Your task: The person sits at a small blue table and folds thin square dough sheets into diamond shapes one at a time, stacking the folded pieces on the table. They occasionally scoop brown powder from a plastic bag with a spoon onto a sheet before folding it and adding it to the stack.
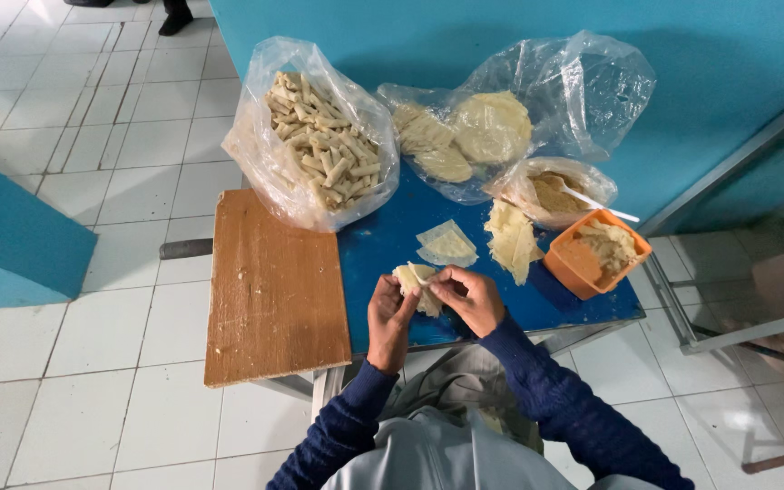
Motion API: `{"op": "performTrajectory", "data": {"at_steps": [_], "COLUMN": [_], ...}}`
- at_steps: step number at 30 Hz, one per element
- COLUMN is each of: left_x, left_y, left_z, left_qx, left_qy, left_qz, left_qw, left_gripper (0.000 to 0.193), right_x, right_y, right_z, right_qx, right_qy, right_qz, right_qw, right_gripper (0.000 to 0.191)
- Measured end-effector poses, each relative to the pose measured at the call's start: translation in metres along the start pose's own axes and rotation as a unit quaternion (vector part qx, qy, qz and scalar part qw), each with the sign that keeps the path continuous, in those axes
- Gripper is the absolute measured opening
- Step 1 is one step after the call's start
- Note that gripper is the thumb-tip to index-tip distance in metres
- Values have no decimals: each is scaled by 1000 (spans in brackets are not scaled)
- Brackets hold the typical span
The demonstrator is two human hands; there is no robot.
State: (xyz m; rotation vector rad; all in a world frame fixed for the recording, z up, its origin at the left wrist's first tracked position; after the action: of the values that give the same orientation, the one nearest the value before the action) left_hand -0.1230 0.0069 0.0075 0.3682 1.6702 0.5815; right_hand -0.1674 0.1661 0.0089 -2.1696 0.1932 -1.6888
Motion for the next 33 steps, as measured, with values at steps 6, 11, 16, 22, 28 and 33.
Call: {"op": "performTrajectory", "data": {"at_steps": [6, 11, 16, 22, 28, 33], "left_x": [-6, -4, -7, -10, -11, -6], "left_y": [-2, -7, -8, -3, -1, 4], "left_z": [0, -3, -3, -4, -3, -3], "left_qx": [-17, -35, -37, -26, -14, 20], "left_qy": [6, 16, 16, 11, -3, -24], "left_qz": [-5, -11, -2, 1, 3, 46], "left_qw": [1000, 999, 999, 1000, 1000, 998], "left_gripper": [12, 14, 15, 19, 21, 20], "right_x": [-32, 0, 35, 45, 76, 96], "right_y": [-51, -80, -33, -24, -29, -3], "right_z": [-40, -56, -20, -8, -6, 14], "right_qx": [-60, -201, -164, -131, -85, -56], "right_qy": [61, -73, -246, -259, -210, -179], "right_qz": [-221, 102, 300, 287, 205, 125], "right_qw": [971, 972, 907, 913, 952, 974], "right_gripper": [16, 9, 10, 9, 20, 29]}}
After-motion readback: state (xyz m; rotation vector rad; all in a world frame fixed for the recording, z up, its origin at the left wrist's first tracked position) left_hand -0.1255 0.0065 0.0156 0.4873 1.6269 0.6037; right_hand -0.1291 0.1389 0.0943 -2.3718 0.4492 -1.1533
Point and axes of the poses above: each hand's wrist, its own z-axis away from the middle knuckle, its own y-axis out of the palm, x = y × z, the point moved 8 cm from there along -z, towards the middle knuckle, and after that the axes turned 5 degrees about -x, right-handed, at the moved point
